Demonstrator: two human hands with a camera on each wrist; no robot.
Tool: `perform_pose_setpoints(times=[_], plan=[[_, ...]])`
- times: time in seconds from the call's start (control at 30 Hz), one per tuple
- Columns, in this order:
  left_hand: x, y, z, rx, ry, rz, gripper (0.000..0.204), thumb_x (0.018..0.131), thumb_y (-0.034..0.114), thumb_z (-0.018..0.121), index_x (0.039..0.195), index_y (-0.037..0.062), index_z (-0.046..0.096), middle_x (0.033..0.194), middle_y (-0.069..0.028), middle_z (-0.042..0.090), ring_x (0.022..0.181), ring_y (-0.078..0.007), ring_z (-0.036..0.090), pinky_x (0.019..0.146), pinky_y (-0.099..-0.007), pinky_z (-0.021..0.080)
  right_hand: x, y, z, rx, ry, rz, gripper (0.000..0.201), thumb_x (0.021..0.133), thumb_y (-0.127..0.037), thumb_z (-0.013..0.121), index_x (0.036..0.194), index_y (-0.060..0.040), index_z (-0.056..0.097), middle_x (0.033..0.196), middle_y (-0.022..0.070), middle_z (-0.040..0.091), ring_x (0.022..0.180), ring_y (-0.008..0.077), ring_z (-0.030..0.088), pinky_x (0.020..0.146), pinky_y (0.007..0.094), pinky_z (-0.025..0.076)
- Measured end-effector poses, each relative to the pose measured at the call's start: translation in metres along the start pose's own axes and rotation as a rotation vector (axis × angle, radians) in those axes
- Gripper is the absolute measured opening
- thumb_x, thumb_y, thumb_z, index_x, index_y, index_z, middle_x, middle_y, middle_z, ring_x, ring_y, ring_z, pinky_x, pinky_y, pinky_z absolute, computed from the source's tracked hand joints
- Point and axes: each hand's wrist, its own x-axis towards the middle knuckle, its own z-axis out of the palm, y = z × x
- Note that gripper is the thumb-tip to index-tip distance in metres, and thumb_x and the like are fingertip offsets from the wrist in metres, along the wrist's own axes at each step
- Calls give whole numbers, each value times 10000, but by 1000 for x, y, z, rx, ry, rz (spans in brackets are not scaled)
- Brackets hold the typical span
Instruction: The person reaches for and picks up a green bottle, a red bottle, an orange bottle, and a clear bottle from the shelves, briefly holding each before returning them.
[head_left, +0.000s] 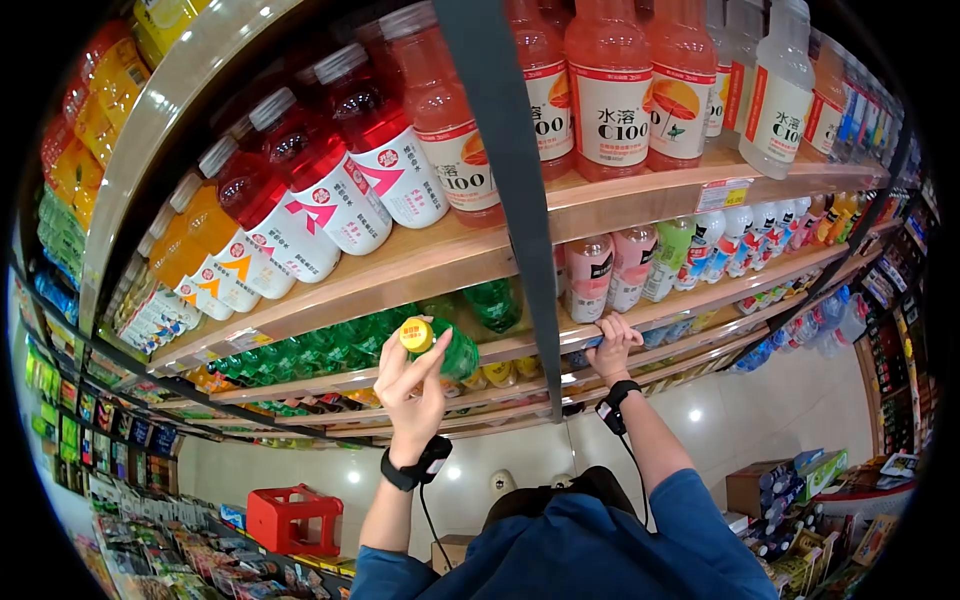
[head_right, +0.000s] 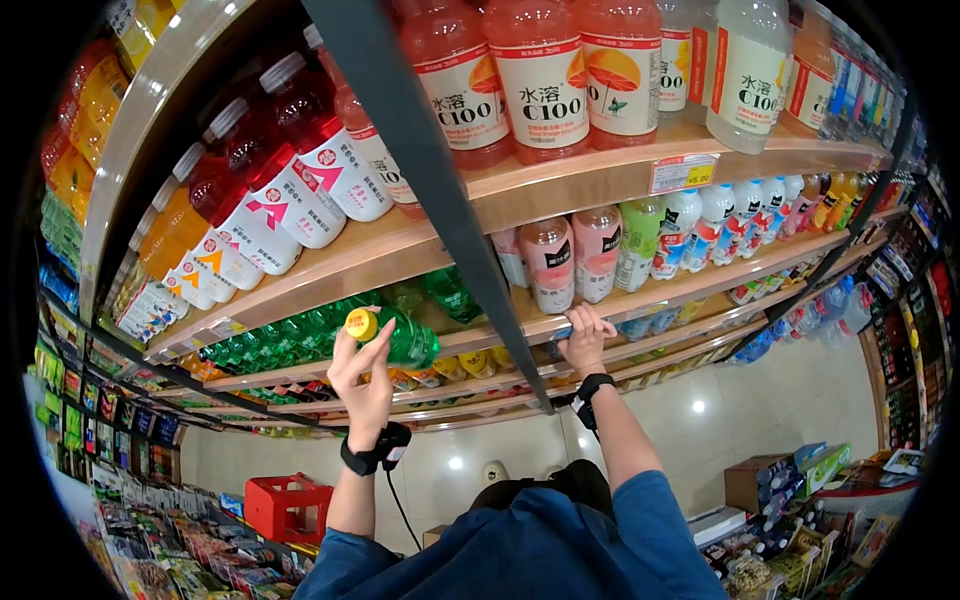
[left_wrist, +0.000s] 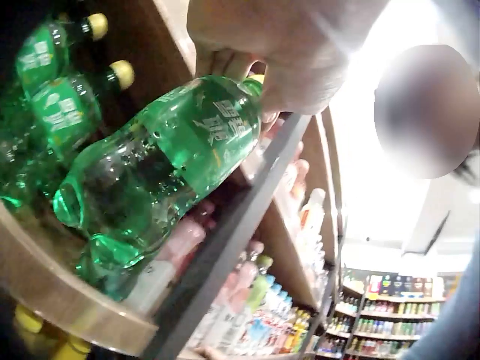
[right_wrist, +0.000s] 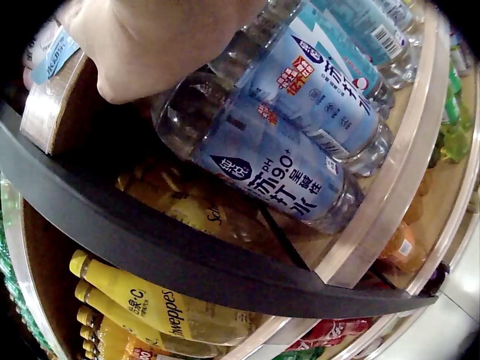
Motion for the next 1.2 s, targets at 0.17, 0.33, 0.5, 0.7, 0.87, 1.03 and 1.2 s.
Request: perform_pose_setpoints(times=[0.17,0.33,0.5,0.7,0.87,1.03,1.2], plan=[[28,39,-50,-155,-35,13,260,749,2,621,985,48,722,1005,-176,636,969,-275,593,891,-357,432,-1,0,-1,20,-25,34,630,541,-92,653,1131,-134,435,1160,64,489,1203,262,410,957,477,219],[64,63,-83,-363,80,-219,262,892,100,560,1091,-44,652,1059,-123,635,999,-172,552,903,-287,405,3,-3,-2,18,-10,29,610,544,-85,632,1124,-123,446,1175,77,490,1196,266,409,946,475,220],[97,69,-92,-446,67,-213,245,895,104,594,1102,-9,661,956,-49,649,875,-73,551,832,-214,415,7,-1,-2,62,-4,25,648,534,-76,632,1155,-126,456,1188,54,488,1210,246,407,932,463,249],[107,62,-93,-452,49,-195,247,887,133,616,1099,19,669,992,-49,679,899,-58,576,844,-210,435,8,-3,-11,-22,-62,25,604,565,-60,598,1154,-86,465,1197,88,479,1213,271,401,970,465,266],[108,54,-95,-481,44,-202,242,878,167,626,1072,36,689,996,-43,681,912,-74,582,867,-227,435,11,-3,-13,52,-58,28,620,565,-53,587,1174,-77,469,1190,101,483,1214,280,400,975,463,274],[104,51,-93,-442,29,-121,218,887,141,614,1068,49,693,922,-24,688,837,-41,579,776,-206,468,15,-7,-17,48,-74,48,600,574,-23,552,1166,-79,477,1175,101,494,1199,282,415,955,466,261],[92,47,-86,-418,-64,-203,245,906,196,599,1087,55,686,974,-31,679,906,-69,580,874,-239,428,19,-11,-22,98,-84,71,610,566,-22,550,1167,-93,472,1185,89,496,1205,281,416,942,490,228]])
